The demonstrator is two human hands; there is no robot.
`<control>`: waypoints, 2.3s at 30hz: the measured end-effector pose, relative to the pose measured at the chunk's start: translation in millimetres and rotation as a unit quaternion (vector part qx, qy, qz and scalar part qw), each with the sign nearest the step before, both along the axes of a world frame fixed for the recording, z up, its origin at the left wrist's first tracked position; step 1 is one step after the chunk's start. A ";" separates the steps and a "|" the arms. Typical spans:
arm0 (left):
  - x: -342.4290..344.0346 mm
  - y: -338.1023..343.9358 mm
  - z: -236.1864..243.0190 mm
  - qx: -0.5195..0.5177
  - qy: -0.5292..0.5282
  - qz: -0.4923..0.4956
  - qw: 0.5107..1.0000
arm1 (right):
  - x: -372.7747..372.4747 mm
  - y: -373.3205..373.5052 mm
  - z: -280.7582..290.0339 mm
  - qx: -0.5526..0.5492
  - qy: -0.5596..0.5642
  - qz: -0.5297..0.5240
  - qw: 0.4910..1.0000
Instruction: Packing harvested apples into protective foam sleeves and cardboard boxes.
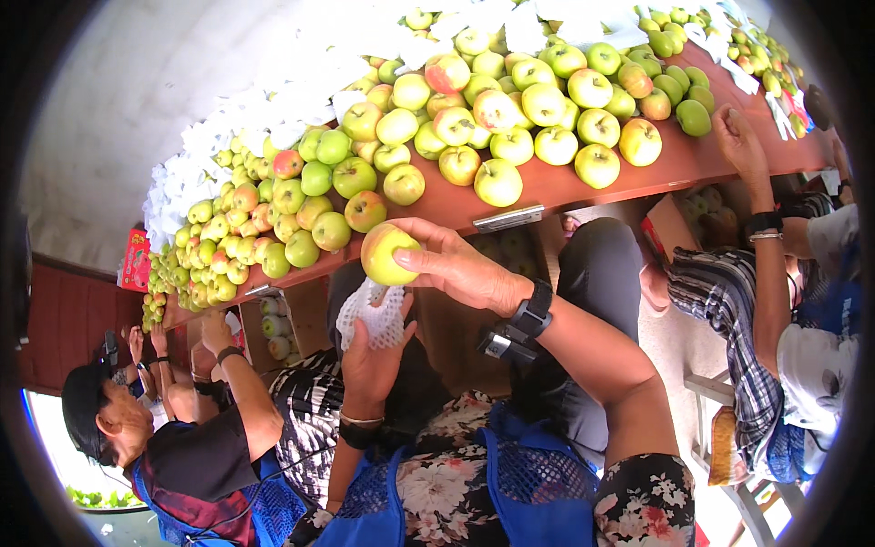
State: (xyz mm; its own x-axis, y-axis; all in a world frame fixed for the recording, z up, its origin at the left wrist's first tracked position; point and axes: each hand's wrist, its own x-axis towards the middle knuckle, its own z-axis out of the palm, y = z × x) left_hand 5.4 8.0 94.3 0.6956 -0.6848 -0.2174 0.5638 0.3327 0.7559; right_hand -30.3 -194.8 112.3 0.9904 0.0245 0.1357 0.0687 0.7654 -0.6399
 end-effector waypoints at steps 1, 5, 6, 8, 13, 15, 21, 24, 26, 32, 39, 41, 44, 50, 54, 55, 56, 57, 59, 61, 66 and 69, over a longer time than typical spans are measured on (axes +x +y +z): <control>-0.1 1.9 -4.2 -0.001 0.000 -0.002 1.000 | -1.2 -0.2 -1.1 -0.001 0.000 -0.002 1.000; -1.8 6.9 -13.5 0.023 -0.032 -0.075 0.996 | -5.9 5.4 -0.5 -0.072 -0.010 -0.003 0.997; -3.7 5.6 -13.9 0.037 -0.032 -0.084 0.995 | -5.2 7.6 -1.6 -0.077 -0.006 -0.017 0.997; -7.6 5.2 -15.3 0.015 -0.017 -0.075 0.997 | -6.1 9.9 -4.5 -0.081 0.000 -0.033 0.996; -8.7 0.0 -8.7 0.001 -0.020 -0.056 0.998 | -6.6 13.6 -8.8 -0.063 -0.016 -0.090 0.994; -12.3 -0.6 -11.8 0.001 -0.026 -0.045 0.999 | -6.3 11.7 -8.9 -0.063 -0.011 -0.085 0.994; -18.5 6.6 -11.8 0.026 -0.078 -0.003 0.997 | -6.1 16.6 -3.1 -0.076 -0.011 -0.067 0.995; -16.1 18.2 -16.8 0.213 -0.215 -0.005 0.953 | -7.1 16.4 -4.6 -0.092 -0.003 -0.062 0.994; -17.3 11.7 -8.9 0.205 -0.258 0.013 0.944 | -8.4 14.4 -4.8 -0.107 -0.001 -0.062 0.992; -14.6 13.9 5.5 0.250 -0.360 0.032 0.898 | -11.6 7.0 1.9 -0.249 0.002 -0.028 0.968; -7.5 21.8 13.2 0.267 -0.408 -0.029 0.872 | -15.2 14.2 -0.8 -0.209 -0.002 -0.017 0.978; -5.9 24.6 8.8 0.243 -0.399 -0.052 0.883 | -15.1 16.0 -1.6 -0.187 -0.003 -0.013 0.982; -10.0 25.3 5.5 0.206 -0.367 -0.053 0.906 | -16.4 15.0 -5.5 -0.142 0.036 -0.027 0.989; -13.2 22.1 0.5 0.172 -0.313 -0.057 0.932 | -19.0 10.5 -6.3 -0.084 0.048 0.005 0.995; -9.4 21.6 -11.2 0.187 -0.313 -0.092 0.926 | -19.2 9.9 -7.8 -0.031 0.055 0.008 0.998; -10.0 20.8 -13.3 0.172 -0.279 -0.069 0.942 | -18.9 10.0 -5.3 -0.036 0.050 0.009 0.998; -9.1 20.0 -11.8 0.174 -0.281 -0.065 0.941 | -16.6 9.3 -3.2 -0.036 0.046 0.013 0.998; -8.6 19.2 -5.9 0.186 -0.268 -0.074 0.942 | -13.9 10.9 -2.0 -0.074 0.039 -0.002 0.997; -10.6 20.9 1.0 0.204 -0.261 -0.070 0.941 | -10.1 15.4 -1.0 -0.109 0.019 -0.006 0.994; -11.8 19.3 1.9 0.280 -0.294 -0.082 0.910 | -6.5 19.9 -9.7 -0.154 0.035 -0.047 0.986; -17.4 2.0 -9.3 0.178 -0.382 -0.044 0.906 | -20.8 11.0 -8.1 -0.156 0.036 -0.030 0.987; -19.2 5.4 -9.1 0.181 -0.366 -0.044 0.912 | -17.5 14.3 -12.1 -0.156 0.016 -0.022 0.987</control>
State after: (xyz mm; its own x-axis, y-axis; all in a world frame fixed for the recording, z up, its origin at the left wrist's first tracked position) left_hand -13.7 13.4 85.2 0.6905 -0.7208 0.0595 -0.1233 -0.0362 0.9917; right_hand -47.8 -180.5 100.2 0.9952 0.0173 0.0960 0.0725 0.5281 -0.8461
